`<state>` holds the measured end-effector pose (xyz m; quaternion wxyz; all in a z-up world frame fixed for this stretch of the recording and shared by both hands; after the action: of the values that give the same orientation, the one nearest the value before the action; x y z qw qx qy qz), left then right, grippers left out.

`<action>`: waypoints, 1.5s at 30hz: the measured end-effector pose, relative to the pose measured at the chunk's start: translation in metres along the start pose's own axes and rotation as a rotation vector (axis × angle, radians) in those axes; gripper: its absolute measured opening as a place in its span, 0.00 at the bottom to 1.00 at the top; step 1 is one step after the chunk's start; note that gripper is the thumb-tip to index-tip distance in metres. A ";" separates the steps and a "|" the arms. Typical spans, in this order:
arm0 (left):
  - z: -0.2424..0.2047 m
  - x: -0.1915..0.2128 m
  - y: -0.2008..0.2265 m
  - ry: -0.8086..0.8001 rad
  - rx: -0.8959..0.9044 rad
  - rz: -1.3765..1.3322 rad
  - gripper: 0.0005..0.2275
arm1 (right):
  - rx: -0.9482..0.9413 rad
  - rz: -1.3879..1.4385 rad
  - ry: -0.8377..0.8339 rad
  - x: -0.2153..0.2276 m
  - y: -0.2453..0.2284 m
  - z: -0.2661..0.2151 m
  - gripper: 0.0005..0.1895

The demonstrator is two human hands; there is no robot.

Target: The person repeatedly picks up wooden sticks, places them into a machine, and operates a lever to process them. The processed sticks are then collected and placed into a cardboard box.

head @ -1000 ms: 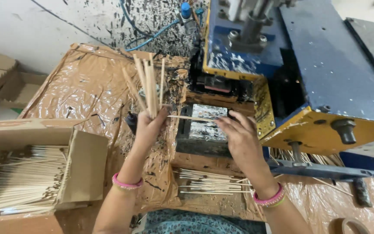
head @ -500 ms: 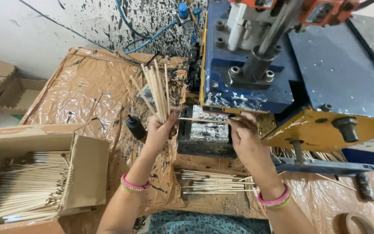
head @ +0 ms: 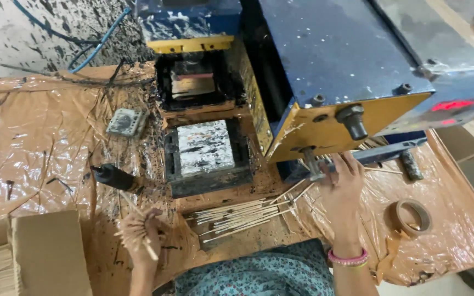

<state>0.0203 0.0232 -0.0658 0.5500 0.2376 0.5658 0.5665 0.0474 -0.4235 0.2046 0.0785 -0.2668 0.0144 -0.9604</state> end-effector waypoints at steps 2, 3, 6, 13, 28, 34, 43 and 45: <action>0.010 -0.050 0.047 0.029 0.084 0.253 0.09 | -0.021 0.107 -0.035 0.006 -0.026 0.002 0.21; 0.008 -0.069 0.072 0.069 0.180 0.519 0.09 | -0.042 0.228 -0.087 0.008 -0.041 0.000 0.21; -0.005 -0.130 0.102 -0.487 -0.120 0.474 0.12 | -0.315 1.214 -0.628 -0.013 -0.075 -0.041 0.26; 0.059 -0.121 0.147 -0.701 -0.012 0.308 0.04 | -0.344 1.419 -0.740 -0.050 -0.086 0.005 0.06; 0.146 -0.156 0.114 -0.274 0.375 -0.154 0.10 | 0.242 0.326 -0.382 -0.062 -0.115 0.042 0.18; 0.121 -0.131 0.126 -0.354 0.338 0.173 0.10 | 0.235 0.432 -0.376 -0.060 -0.118 0.053 0.10; -0.007 -0.001 0.044 -0.007 -0.046 0.635 0.04 | -0.520 0.422 -0.240 -0.033 0.031 -0.050 0.07; -0.012 -0.012 0.068 0.160 0.023 0.323 0.06 | -0.337 0.119 -0.280 -0.043 0.063 -0.065 0.20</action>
<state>-0.0111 0.0248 -0.0031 0.4024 0.2858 0.5689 0.6578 0.0591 -0.4798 0.1225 0.0905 -0.4055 0.1794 -0.8918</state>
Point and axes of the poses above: each hand's wrist, its own z-axis towards the middle knuckle, its own x-axis out of the back of the hand, y = z × x, the point moved 3 cm from there along z, towards the middle knuckle, and after that the axes turned 7 degrees about -z, right-handed, at the moved point
